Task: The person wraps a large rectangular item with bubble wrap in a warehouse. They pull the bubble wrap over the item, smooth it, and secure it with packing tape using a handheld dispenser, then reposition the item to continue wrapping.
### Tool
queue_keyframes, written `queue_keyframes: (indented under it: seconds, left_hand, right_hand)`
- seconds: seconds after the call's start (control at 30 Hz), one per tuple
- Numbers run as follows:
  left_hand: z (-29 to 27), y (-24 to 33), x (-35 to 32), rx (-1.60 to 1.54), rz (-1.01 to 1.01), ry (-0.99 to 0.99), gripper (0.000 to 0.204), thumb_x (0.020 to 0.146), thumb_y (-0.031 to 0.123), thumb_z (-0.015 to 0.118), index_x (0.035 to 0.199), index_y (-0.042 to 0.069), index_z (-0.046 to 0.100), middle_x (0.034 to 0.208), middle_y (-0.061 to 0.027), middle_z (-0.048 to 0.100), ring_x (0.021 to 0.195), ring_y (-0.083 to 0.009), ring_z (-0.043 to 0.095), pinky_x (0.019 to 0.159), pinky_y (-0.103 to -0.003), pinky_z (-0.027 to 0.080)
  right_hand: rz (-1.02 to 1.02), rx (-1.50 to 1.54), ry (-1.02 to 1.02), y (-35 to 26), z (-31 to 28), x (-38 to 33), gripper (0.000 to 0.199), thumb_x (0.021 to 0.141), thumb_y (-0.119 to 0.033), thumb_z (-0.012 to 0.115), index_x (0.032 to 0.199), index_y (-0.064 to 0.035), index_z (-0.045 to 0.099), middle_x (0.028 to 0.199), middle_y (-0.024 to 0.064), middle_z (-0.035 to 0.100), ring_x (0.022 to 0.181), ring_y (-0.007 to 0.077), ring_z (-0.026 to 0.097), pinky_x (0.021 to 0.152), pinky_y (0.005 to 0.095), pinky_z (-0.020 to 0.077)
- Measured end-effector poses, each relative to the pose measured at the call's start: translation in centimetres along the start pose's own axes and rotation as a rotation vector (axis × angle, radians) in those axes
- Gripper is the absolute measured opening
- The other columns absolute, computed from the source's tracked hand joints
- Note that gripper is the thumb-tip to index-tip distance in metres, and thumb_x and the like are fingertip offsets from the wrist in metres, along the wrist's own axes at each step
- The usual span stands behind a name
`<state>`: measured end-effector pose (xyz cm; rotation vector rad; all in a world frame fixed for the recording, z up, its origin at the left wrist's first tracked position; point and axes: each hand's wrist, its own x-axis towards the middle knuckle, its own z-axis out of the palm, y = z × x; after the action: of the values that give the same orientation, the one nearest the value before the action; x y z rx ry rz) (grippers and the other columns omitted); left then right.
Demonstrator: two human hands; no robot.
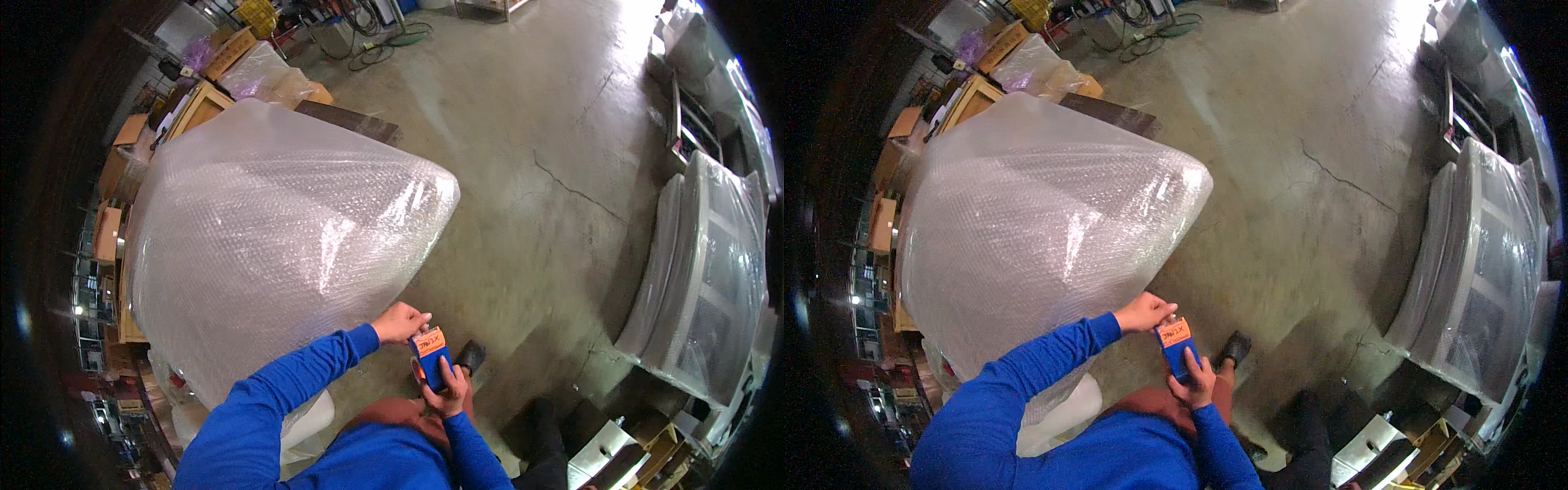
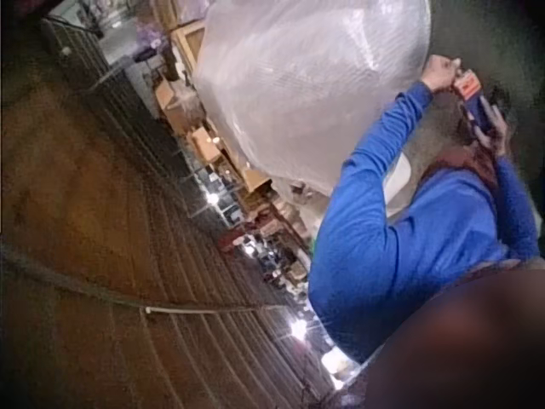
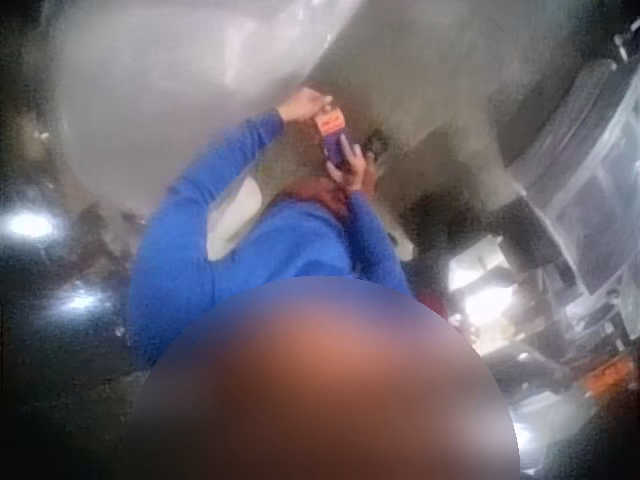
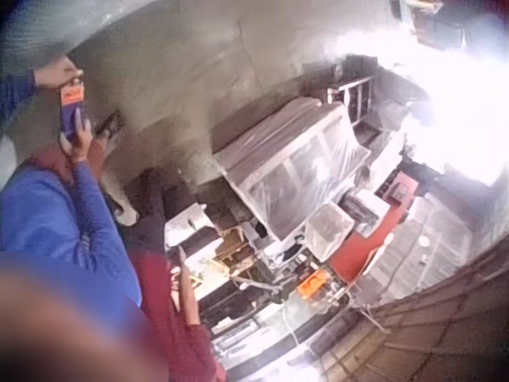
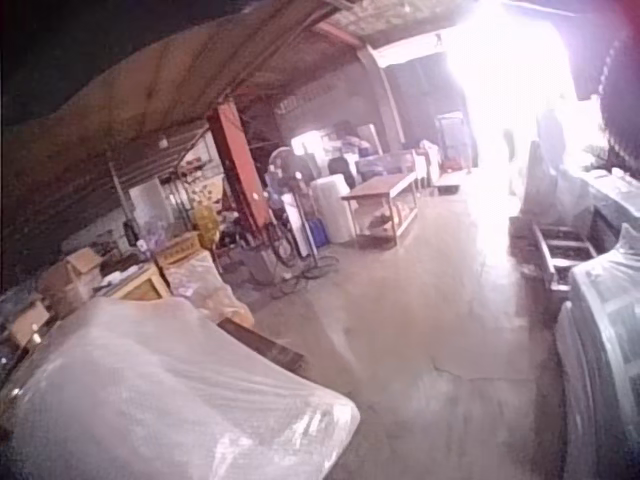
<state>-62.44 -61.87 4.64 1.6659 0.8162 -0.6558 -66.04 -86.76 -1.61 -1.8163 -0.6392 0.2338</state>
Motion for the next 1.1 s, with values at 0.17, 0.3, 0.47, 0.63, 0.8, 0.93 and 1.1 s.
queue_keyframes:
  seconds: [0.17,0.3,0.47,0.63,0.8,0.93,1.1]
  left_hand:
    - [-1.1,5.3,-0.2,0.453,0.165,0.006,0.03,0.094,0.032,0.067,0.092,0.004,0.078,0.08,-0.0095,0.075,0.066,-0.0183,0.068,0.063,-0.038,0.055]
    - [-2.0,13.7,3.2,1.14,0.553,0.212,0.01,0.081,0.018,0.067,0.08,0.012,0.075,0.082,-0.0149,0.073,0.081,-0.0347,0.072,0.074,-0.047,0.057]
    - [-3.6,21.6,9.5,1.963,0.706,0.322,0.013,0.08,0.021,0.067,0.073,0.016,0.076,0.073,-0.006,0.073,0.101,-0.0244,0.067,0.093,-0.047,0.045]
    - [-5.4,21.2,10.7,2.13,0.587,0.451,0.028,0.088,0.022,0.062,0.112,0.014,0.073,0.142,-0.0129,0.055,0.14,-0.0266,0.045,0.115,-0.056,0.031]
    - [-4.9,19.7,9.6,2.122,0.844,0.471,0.051,0.089,0.021,0.06,0.14,0.016,0.056,0.151,-0.0095,0.049,0.145,-0.0295,0.04,0.121,-0.058,0.023]
    - [-6.1,17.6,4.5,2.22,0.461,-0.059,0.033,0.088,0.029,0.06,0.108,0.009,0.075,0.128,-0.0097,0.064,0.143,-0.029,0.041,0.122,-0.059,0.019]
    - [-7.0,16.3,5.3,2.139,0.613,0.019,0.033,0.089,0.03,0.057,0.096,0.005,0.077,0.122,-0.0109,0.066,0.143,-0.0312,0.04,0.125,-0.055,0.017]
  right_hand:
    - [0.005,0.042,0.074,-0.1,-0.3,2.1,0.079,0.065,-0.023,0.083,0.139,-0.0086,0.06,0.085,0.0185,0.06,0.07,0.0351,0.062,0.063,0.0438,0.0535]
    - [0.225,0.305,0.097,-0.1,1.8,2.8,0.073,0.074,-0.016,0.081,0.142,-0.0052,0.058,0.096,0.019,0.068,0.082,0.0291,0.068,0.075,0.0374,0.0546]
    - [0.422,0.742,0.037,2.1,5.4,6.7,0.065,0.083,-0.014,0.075,0.144,-0.0037,0.055,0.134,0.0178,0.066,0.12,0.0197,0.062,0.105,0.0332,0.0456]
    - [0.365,0.9,-0.106,3.6,7.6,11.1,0.064,0.085,-0.016,0.074,0.145,-0.0055,0.055,0.136,0.016,0.065,0.123,0.0188,0.06,0.109,0.0342,0.0431]
    - [0.377,0.924,-0.193,4.8,7.8,11.9,0.063,0.085,-0.015,0.075,0.145,-0.0065,0.056,0.135,0.0148,0.066,0.12,0.0185,0.061,0.107,0.0344,0.0449]
    - [0.403,1.0,-0.233,5.9,8.0,10.7,0.064,0.086,-0.015,0.074,0.145,-0.0057,0.055,0.141,0.014,0.061,0.128,0.0175,0.055,0.111,0.034,0.0409]
    - [0.54,0.909,-0.322,0.8,10.9,1.8,0.065,0.085,-0.016,0.077,0.145,-0.0053,0.055,0.144,0.017,0.058,0.132,0.0195,0.053,0.112,0.0352,0.0392]
